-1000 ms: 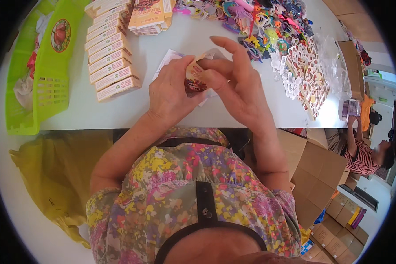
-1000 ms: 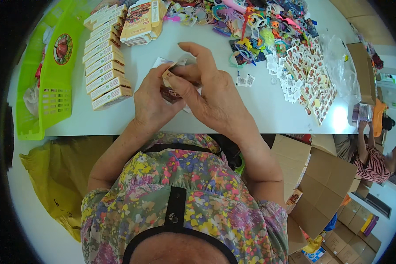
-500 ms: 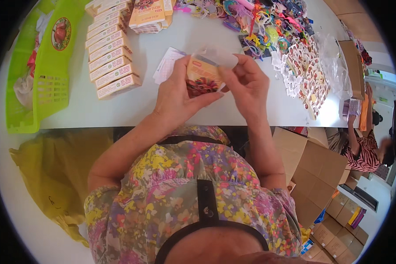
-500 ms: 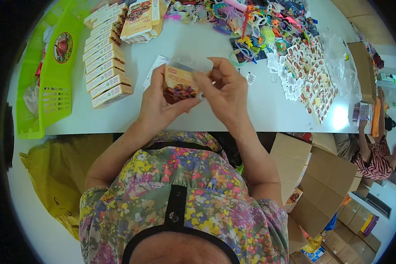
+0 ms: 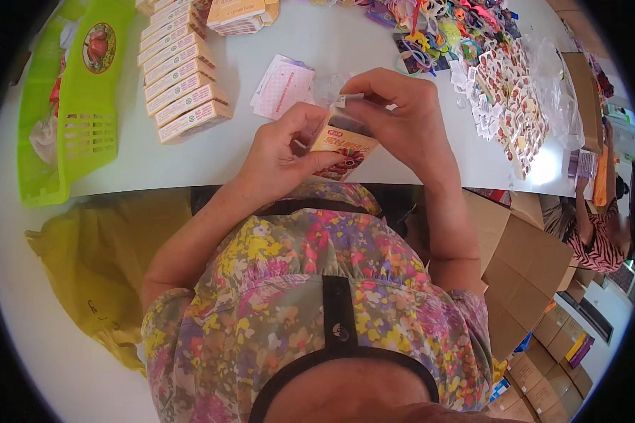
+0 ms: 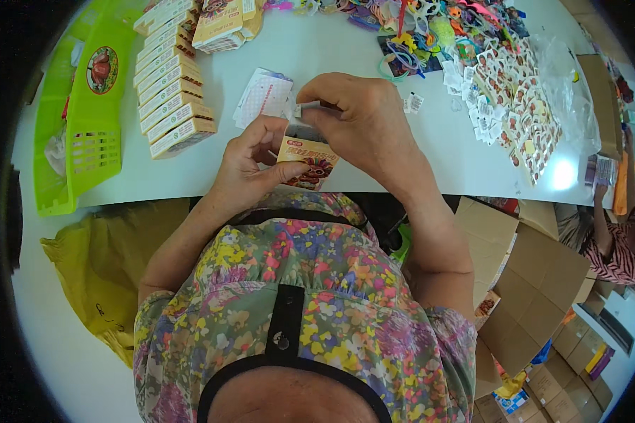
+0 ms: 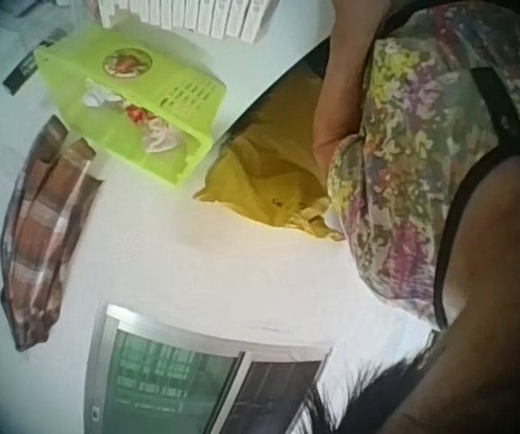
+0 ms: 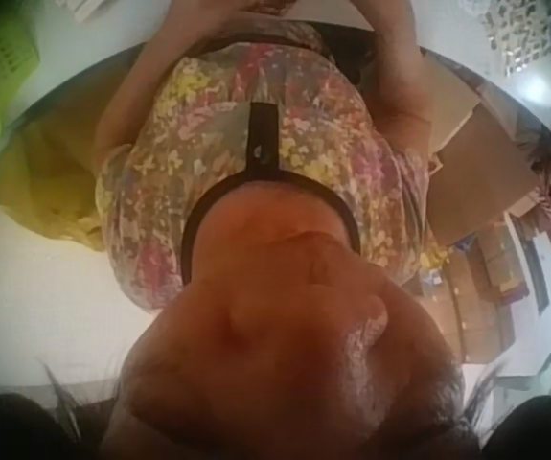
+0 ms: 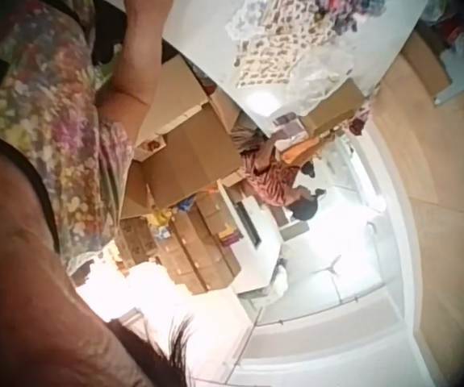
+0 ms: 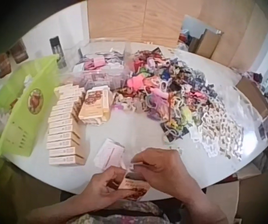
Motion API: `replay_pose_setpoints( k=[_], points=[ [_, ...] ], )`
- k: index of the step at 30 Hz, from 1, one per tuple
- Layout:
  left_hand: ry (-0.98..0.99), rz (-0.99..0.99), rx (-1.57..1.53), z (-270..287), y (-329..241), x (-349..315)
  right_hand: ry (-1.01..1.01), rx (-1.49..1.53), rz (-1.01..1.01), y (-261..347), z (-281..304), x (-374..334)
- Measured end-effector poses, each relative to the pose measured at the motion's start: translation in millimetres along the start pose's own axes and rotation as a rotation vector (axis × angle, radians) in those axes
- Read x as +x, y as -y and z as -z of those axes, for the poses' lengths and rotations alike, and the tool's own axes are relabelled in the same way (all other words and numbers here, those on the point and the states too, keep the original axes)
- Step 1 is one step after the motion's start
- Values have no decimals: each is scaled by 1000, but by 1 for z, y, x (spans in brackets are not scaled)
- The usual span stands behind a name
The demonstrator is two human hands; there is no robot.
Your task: Assembling small toy boxes and placing toys and stickers inside.
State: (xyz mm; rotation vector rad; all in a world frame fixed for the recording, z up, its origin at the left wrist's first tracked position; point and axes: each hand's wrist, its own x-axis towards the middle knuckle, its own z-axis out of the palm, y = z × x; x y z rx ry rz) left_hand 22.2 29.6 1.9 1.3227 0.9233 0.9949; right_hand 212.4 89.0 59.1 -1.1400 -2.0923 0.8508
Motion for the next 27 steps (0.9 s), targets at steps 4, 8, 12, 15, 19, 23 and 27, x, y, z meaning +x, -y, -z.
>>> replay_pose_setpoints(
  k=[4,8,12,15,19,23,27],
  points=[
    [18,50,-52,3,5,-1,-179,22,2,-5,2,-3],
    [-16,86,0,5,8,-2,-140,-19,78,8,13,-8],
    [-54,85,-10,5,6,-1,-30,-167,207,10,5,-15],
    [-41,56,6,5,6,-1,78,-345,185,18,5,-16],
    [-81,12,11,7,6,-3,-156,-36,-22,16,15,-22],
    [-145,-58,-107,0,4,-2,-231,224,-205,3,-10,-41],
    [-275,-34,-232,-7,-4,-7,-293,489,-279,-4,-26,-47]
  ],
)
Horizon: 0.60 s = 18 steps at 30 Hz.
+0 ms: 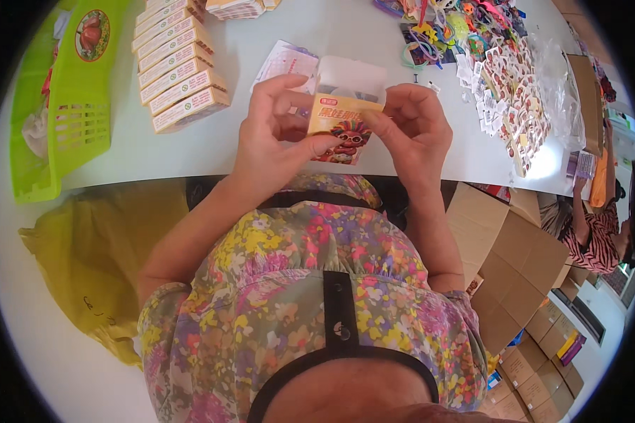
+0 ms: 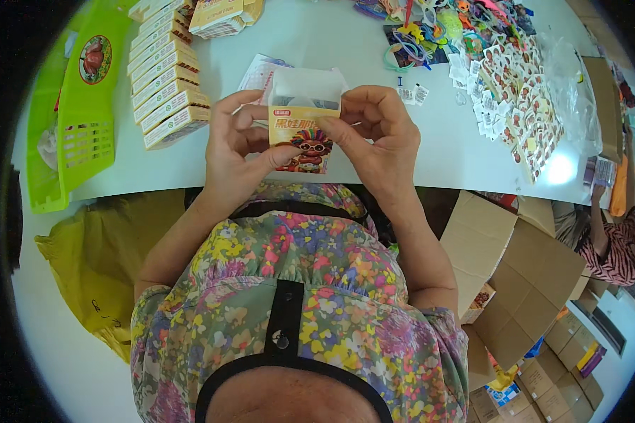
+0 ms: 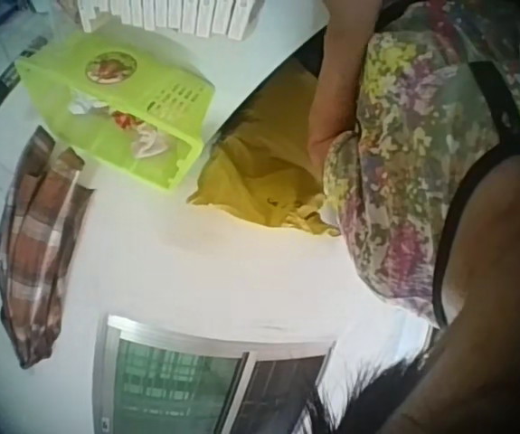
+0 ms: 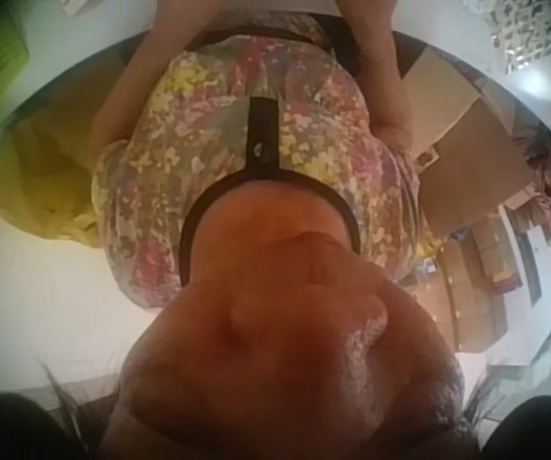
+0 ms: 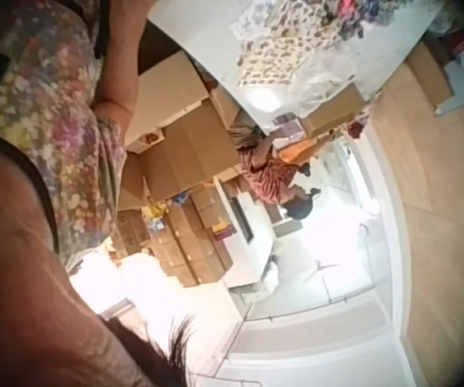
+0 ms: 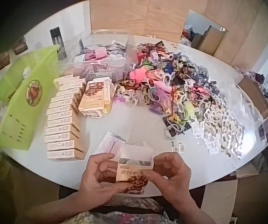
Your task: Assembling small toy boxes and placing toys and stickers inside.
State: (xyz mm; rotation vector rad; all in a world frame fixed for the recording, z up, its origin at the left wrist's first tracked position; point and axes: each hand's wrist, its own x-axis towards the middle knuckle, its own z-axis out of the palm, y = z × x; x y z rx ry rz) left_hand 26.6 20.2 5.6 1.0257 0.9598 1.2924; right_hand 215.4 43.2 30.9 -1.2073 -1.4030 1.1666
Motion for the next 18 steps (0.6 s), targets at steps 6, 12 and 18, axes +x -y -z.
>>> replay_pose_setpoints(
  k=[6,12,18],
  points=[
    [171,-74,315,16,2,-8,139,-147,124,-11,7,-7],
    [274,62,502,26,0,-12,173,-119,82,-29,-3,-14],
    [202,-535,709,26,1,14,101,-59,57,-27,-6,-14]
  ],
)
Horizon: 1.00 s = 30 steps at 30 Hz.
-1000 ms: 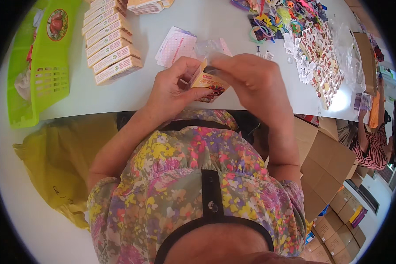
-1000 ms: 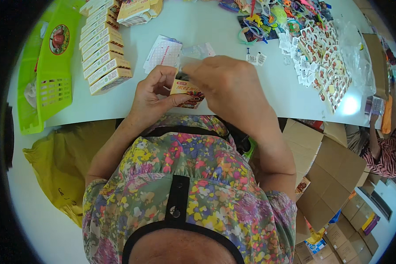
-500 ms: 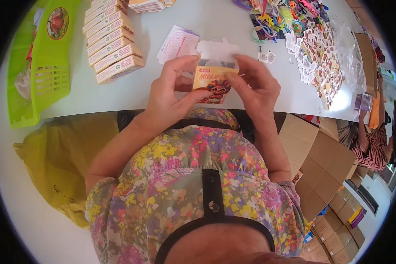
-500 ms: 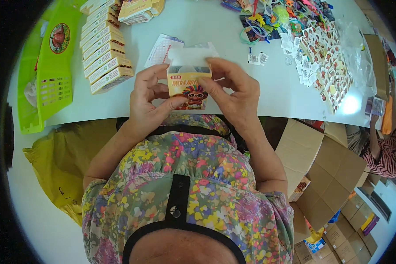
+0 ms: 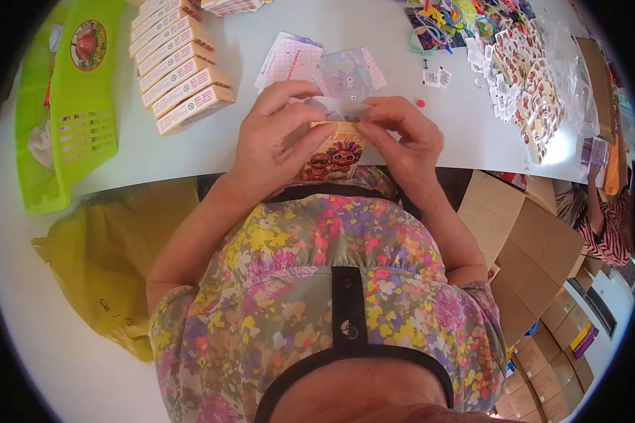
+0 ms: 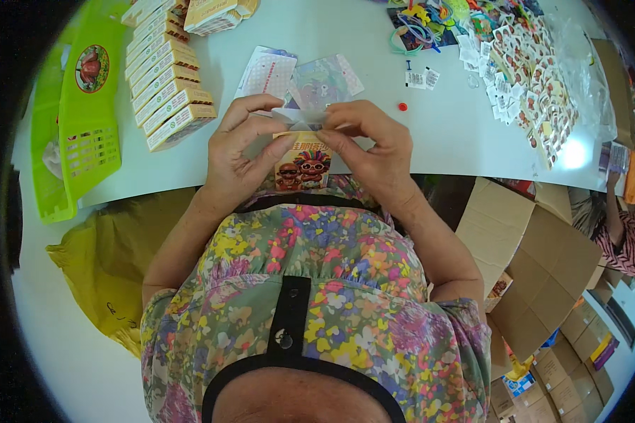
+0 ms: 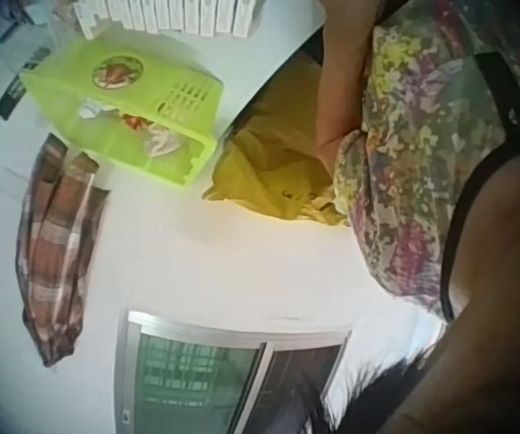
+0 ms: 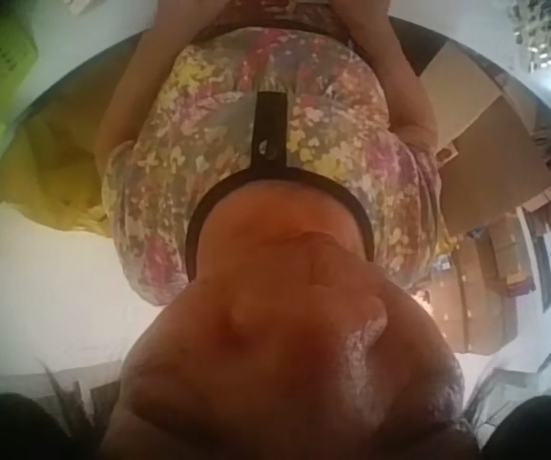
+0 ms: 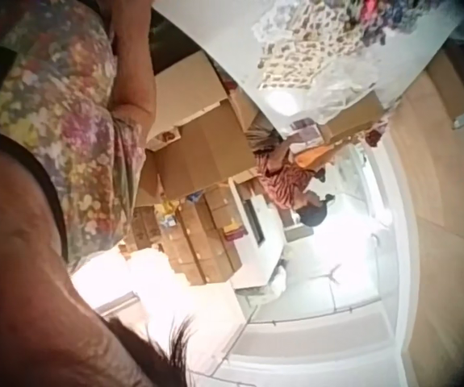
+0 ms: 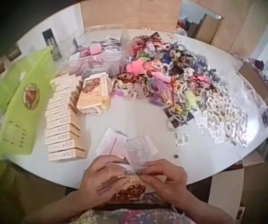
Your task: Assembling small toy boxes and placing toys and stickers inside.
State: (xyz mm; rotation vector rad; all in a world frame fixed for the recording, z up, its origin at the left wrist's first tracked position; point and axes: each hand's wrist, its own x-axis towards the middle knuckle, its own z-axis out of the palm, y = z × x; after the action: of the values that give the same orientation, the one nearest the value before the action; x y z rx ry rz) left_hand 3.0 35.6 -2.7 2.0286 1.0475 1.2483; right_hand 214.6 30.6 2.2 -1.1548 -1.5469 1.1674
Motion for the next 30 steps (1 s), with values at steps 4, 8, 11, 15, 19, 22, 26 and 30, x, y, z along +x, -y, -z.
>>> replay_pose_setpoints(
  k=[4,8,11,15,19,22,26,30],
  points=[
    [7,267,-232,-5,-10,-2,186,87,-61,2,20,15],
    [44,427,-412,1,-9,6,296,112,-179,8,28,26],
    [77,566,-471,2,-4,11,350,-13,-244,13,29,33],
    [55,661,-567,0,-2,16,386,-26,-340,16,31,43],
    [95,588,-520,4,3,9,375,-78,-297,11,28,39],
    [99,478,-480,9,4,0,370,-152,-239,18,26,32],
    [120,445,-415,10,-6,-9,299,-176,18,10,18,-7],
    [33,311,-342,21,-15,-36,231,-136,291,14,-12,-10]
  ],
)
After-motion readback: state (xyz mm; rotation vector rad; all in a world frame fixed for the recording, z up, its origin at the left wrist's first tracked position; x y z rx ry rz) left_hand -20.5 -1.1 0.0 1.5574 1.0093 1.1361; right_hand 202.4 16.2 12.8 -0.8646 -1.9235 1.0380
